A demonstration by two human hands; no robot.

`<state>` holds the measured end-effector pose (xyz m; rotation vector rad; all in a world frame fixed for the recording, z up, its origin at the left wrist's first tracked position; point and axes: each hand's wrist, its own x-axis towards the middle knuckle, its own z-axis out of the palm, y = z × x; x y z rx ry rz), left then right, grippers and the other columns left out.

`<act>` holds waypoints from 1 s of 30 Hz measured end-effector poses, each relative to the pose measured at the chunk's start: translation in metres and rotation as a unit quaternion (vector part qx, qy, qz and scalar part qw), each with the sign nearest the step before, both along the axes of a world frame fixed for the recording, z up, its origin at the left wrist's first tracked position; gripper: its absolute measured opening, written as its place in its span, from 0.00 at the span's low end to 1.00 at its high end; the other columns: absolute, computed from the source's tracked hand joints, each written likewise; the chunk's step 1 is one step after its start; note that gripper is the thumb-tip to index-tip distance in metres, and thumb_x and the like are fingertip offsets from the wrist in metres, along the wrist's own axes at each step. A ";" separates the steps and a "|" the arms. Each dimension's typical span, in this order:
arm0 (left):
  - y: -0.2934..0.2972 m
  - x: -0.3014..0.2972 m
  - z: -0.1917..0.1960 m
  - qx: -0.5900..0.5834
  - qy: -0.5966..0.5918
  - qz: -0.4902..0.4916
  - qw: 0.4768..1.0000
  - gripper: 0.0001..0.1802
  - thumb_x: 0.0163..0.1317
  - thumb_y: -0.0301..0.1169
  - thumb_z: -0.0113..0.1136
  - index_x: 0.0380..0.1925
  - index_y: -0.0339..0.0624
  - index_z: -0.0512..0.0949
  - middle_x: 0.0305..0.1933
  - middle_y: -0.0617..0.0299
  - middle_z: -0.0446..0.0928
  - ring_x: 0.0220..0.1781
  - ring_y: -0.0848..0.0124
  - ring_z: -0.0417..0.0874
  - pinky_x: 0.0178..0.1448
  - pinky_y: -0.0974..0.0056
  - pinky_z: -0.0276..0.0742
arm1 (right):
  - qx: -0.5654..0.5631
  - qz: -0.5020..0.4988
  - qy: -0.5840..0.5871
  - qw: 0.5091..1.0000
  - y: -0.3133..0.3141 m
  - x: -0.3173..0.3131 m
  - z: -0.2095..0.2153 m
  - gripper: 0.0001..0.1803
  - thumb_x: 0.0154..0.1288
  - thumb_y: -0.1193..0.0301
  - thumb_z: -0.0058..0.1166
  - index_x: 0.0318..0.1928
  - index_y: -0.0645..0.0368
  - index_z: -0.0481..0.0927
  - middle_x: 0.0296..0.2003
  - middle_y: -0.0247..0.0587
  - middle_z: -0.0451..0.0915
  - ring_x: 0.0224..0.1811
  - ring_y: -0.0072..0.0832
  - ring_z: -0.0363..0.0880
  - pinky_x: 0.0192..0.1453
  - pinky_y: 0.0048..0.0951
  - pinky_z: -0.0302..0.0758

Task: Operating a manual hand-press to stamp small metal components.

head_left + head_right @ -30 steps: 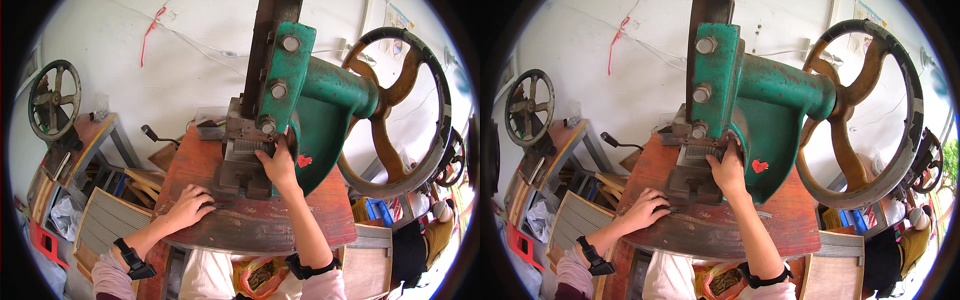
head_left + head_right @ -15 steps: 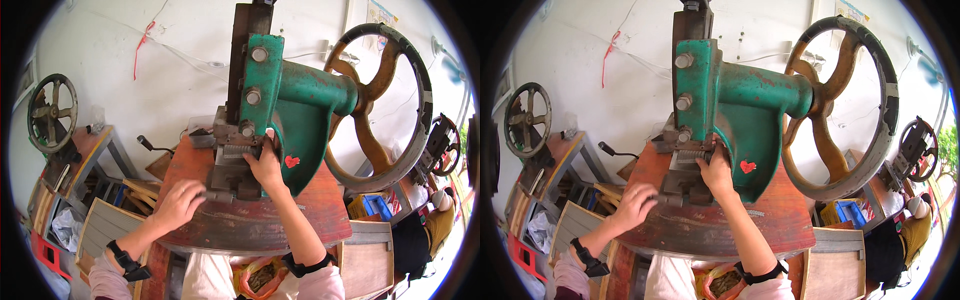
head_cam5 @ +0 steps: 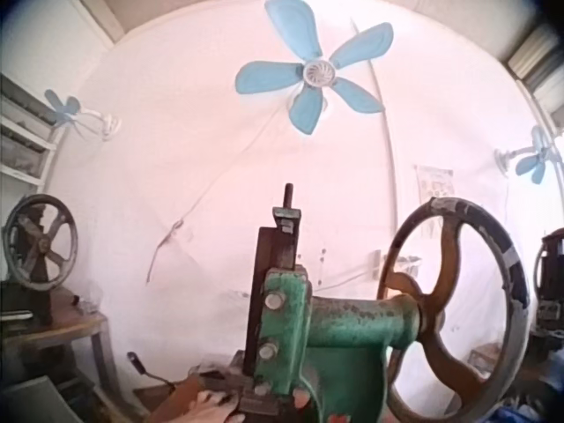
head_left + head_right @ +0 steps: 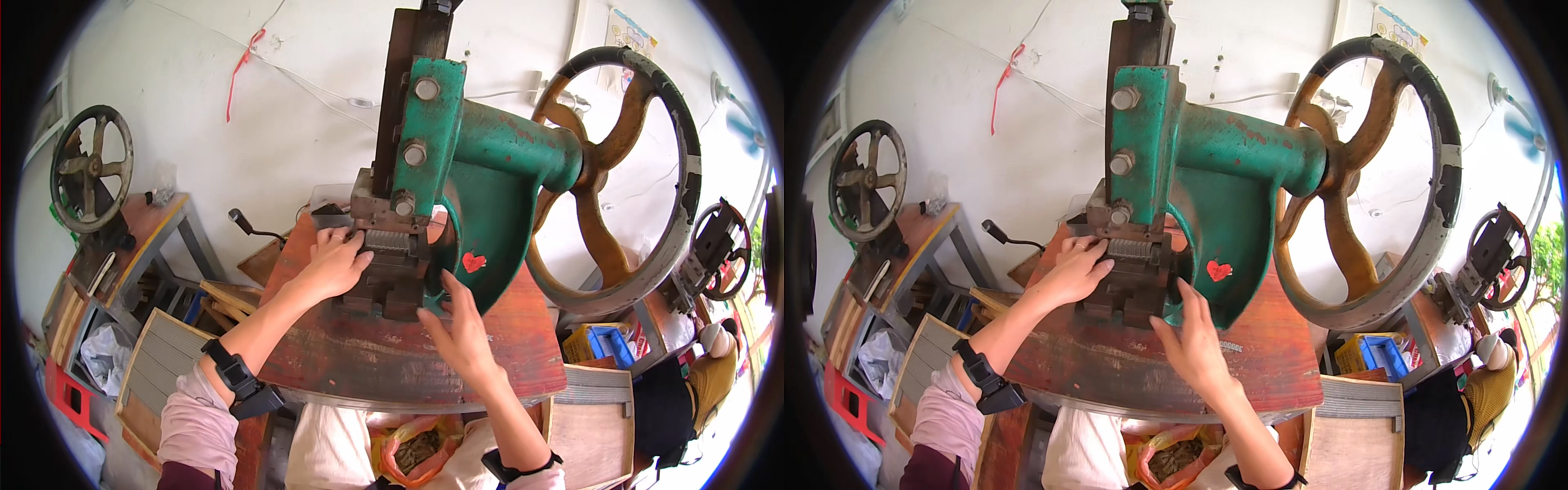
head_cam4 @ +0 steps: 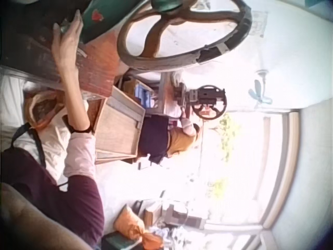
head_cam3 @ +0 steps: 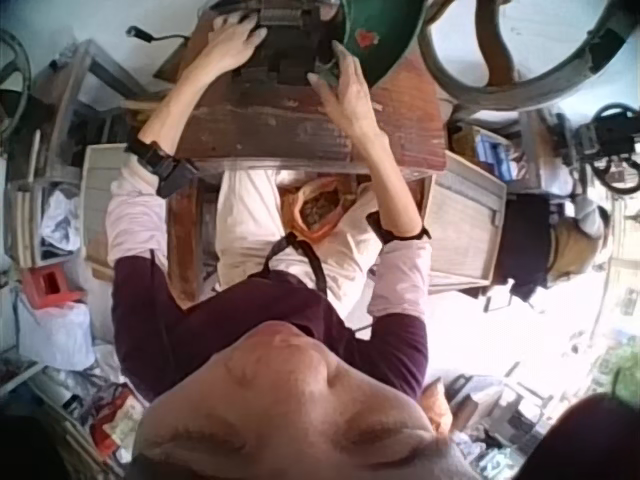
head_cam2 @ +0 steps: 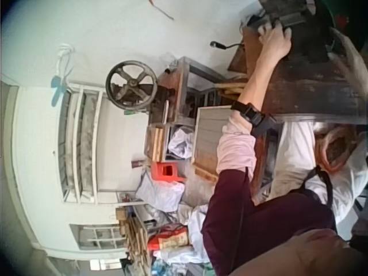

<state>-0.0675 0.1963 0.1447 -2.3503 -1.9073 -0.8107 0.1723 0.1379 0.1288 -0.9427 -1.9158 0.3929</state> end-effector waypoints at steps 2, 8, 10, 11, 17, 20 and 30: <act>0.002 0.003 0.000 -0.026 -0.002 0.002 1.000 0.28 0.65 0.44 0.50 0.60 0.38 0.67 0.64 0.44 0.62 0.66 0.47 0.55 0.65 0.47 0.56 | -0.031 -0.024 -0.010 0.999 -0.016 0.021 0.002 0.34 0.60 0.70 0.59 0.62 0.70 0.59 0.54 0.63 0.67 0.58 0.53 0.67 0.60 0.42 0.67; 0.004 0.000 0.009 -0.116 -0.037 0.003 0.993 0.32 0.66 0.49 0.46 0.65 0.42 0.61 0.70 0.42 0.53 0.71 0.44 0.46 0.68 0.41 0.51 | -0.016 -0.088 0.001 0.996 -0.044 0.079 0.030 0.29 0.59 0.77 0.57 0.60 0.68 0.64 0.52 0.56 0.72 0.53 0.43 0.75 0.55 0.36 0.75; 0.004 -0.001 0.011 -0.128 -0.046 -0.012 0.991 0.33 0.66 0.49 0.46 0.66 0.44 0.60 0.70 0.42 0.52 0.72 0.45 0.45 0.68 0.41 0.50 | 0.021 -0.098 0.029 0.995 -0.055 0.096 0.046 0.24 0.59 0.79 0.54 0.57 0.69 0.67 0.52 0.56 0.74 0.52 0.41 0.76 0.55 0.36 0.74; 0.004 -0.002 0.011 -0.128 -0.045 -0.009 0.991 0.33 0.66 0.50 0.47 0.66 0.44 0.60 0.71 0.42 0.51 0.72 0.45 0.45 0.68 0.40 0.50 | 0.030 -0.098 0.046 0.994 -0.061 0.105 0.056 0.21 0.60 0.81 0.52 0.55 0.69 0.70 0.51 0.55 0.75 0.52 0.40 0.76 0.55 0.36 0.74; 0.003 -0.001 0.012 -0.121 -0.053 -0.004 0.991 0.33 0.66 0.50 0.48 0.65 0.42 0.62 0.70 0.44 0.53 0.72 0.46 0.46 0.69 0.42 0.49 | 0.448 -0.209 0.023 0.869 -0.064 0.149 0.142 0.15 0.65 0.79 0.49 0.51 0.71 0.72 0.49 0.54 0.76 0.53 0.41 0.75 0.58 0.34 0.72; 0.000 0.005 0.010 -0.103 -0.031 0.022 0.994 0.32 0.66 0.50 0.48 0.63 0.40 0.64 0.70 0.44 0.54 0.72 0.46 0.46 0.69 0.44 0.48 | 0.455 -0.345 -0.058 0.819 -0.038 0.156 0.198 0.22 0.66 0.66 0.52 0.57 0.63 0.70 0.54 0.53 0.73 0.59 0.42 0.71 0.64 0.39 0.65; -0.007 0.007 0.006 -0.025 0.025 0.022 0.999 0.30 0.67 0.51 0.46 0.60 0.39 0.68 0.67 0.42 0.58 0.70 0.45 0.49 0.68 0.42 0.49 | 0.214 -0.457 -0.216 0.836 0.026 0.155 0.303 0.36 0.61 0.55 0.55 0.64 0.56 0.61 0.44 0.48 0.77 0.43 0.37 0.78 0.48 0.35 0.74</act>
